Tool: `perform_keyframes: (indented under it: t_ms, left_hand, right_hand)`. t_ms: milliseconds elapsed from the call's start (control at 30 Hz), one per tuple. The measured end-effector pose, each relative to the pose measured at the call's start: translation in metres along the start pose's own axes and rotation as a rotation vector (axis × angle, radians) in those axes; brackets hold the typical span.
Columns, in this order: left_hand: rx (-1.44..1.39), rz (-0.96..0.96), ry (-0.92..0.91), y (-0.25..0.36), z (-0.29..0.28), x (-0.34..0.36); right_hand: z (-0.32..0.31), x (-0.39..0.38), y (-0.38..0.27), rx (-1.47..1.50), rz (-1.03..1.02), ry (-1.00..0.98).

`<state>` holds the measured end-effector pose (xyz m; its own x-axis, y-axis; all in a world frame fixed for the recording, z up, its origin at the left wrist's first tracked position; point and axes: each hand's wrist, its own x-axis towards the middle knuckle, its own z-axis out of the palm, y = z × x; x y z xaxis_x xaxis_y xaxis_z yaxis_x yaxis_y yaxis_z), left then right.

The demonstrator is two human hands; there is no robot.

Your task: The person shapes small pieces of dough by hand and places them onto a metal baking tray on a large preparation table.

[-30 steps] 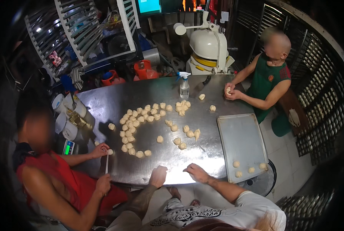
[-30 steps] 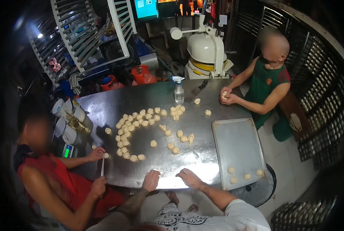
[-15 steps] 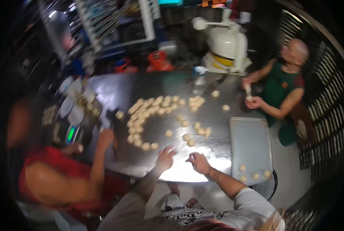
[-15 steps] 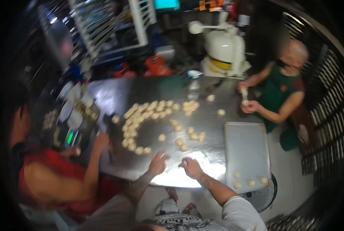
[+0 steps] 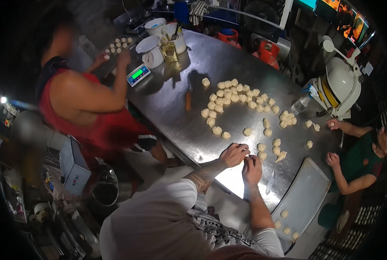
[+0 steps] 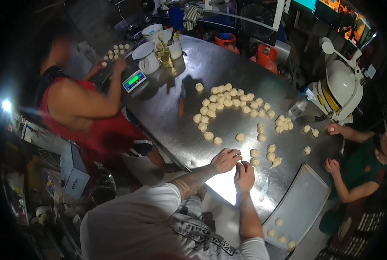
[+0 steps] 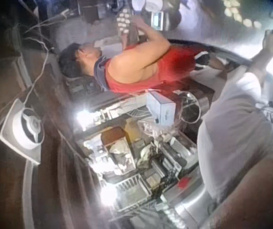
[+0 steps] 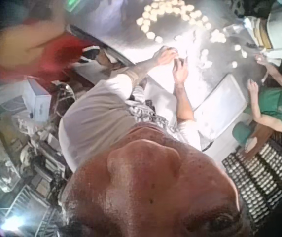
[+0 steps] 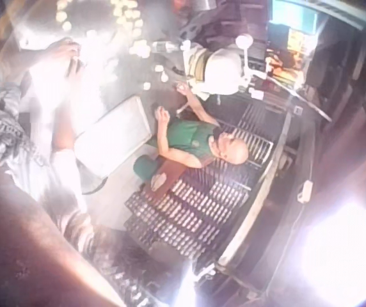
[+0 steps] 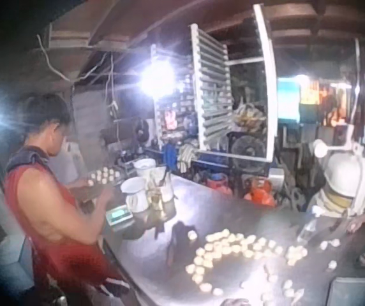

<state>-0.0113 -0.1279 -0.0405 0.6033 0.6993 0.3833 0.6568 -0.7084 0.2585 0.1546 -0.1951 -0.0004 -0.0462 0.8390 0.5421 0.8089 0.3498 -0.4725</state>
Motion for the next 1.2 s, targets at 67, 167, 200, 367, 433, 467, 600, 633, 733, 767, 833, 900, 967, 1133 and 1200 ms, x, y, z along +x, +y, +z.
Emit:
perform_keyframes:
  t_ms: [67,167,200,367,433,467,600,633,733,767,833,900,967,1133,1200]
  left_hand:
    - [-0.011,0.015,-0.040,0.009,0.007,-0.016]
    - [-0.363,-0.150,-0.060,-0.010,0.002,-0.061]
    - [-0.419,-0.150,-0.176,-0.013,-0.009,-0.069]
    - [-0.126,-0.096,-0.002,0.002,-0.027,0.001]
    - [-0.083,-0.055,-0.026,0.011,-0.020,0.002]
    - [-0.095,-0.014,-0.051,0.015,-0.014,-0.003]
    - [-0.294,-0.029,-0.155,-0.029,-0.006,-0.090]
    - [-0.348,-0.068,-0.169,-0.031,-0.012,-0.082]
    - [-0.220,-0.100,-0.102,-0.010,-0.029,-0.015]
    - [-0.168,-0.065,0.038,-0.002,-0.032,0.003]
    - [-0.193,-0.086,0.065,0.013,-0.016,0.003]
    - [-0.268,-0.097,0.073,0.026,-0.013,-0.015]
    - [-0.310,-0.038,0.020,-0.001,-0.006,-0.065]
    - [-0.286,0.000,-0.113,-0.006,-0.023,-0.007]
    - [-0.168,0.010,0.099,0.020,-0.020,0.016]
  right_hand:
    - [0.002,-0.027,-0.010,0.089,0.195,-0.037]
    - [-0.031,-0.073,0.015,0.143,0.068,-0.078]
    - [-0.050,-0.085,0.028,0.161,0.073,-0.202]
    - [-0.014,-0.014,0.022,-0.012,-0.052,-0.139]
    - [0.001,-0.011,-0.011,0.005,0.192,-0.044]
    - [0.004,-0.028,-0.006,0.052,0.185,0.000]
    - [-0.044,-0.081,0.027,0.255,0.071,-0.177]
    - [-0.061,-0.098,0.043,0.331,0.052,-0.329]
    - [-0.039,-0.048,0.053,0.065,-0.088,-0.243]
    - [-0.027,-0.025,0.032,0.042,-0.045,-0.133]
    - [-0.001,-0.029,0.008,0.018,0.173,-0.047]
    - [-0.008,-0.060,0.000,0.044,0.285,0.002]
    - [-0.025,-0.098,0.013,0.227,0.183,-0.075]
    - [-0.041,-0.050,0.040,0.019,0.031,-0.280]
    - [-0.010,-0.033,0.024,-0.062,0.087,-0.077]
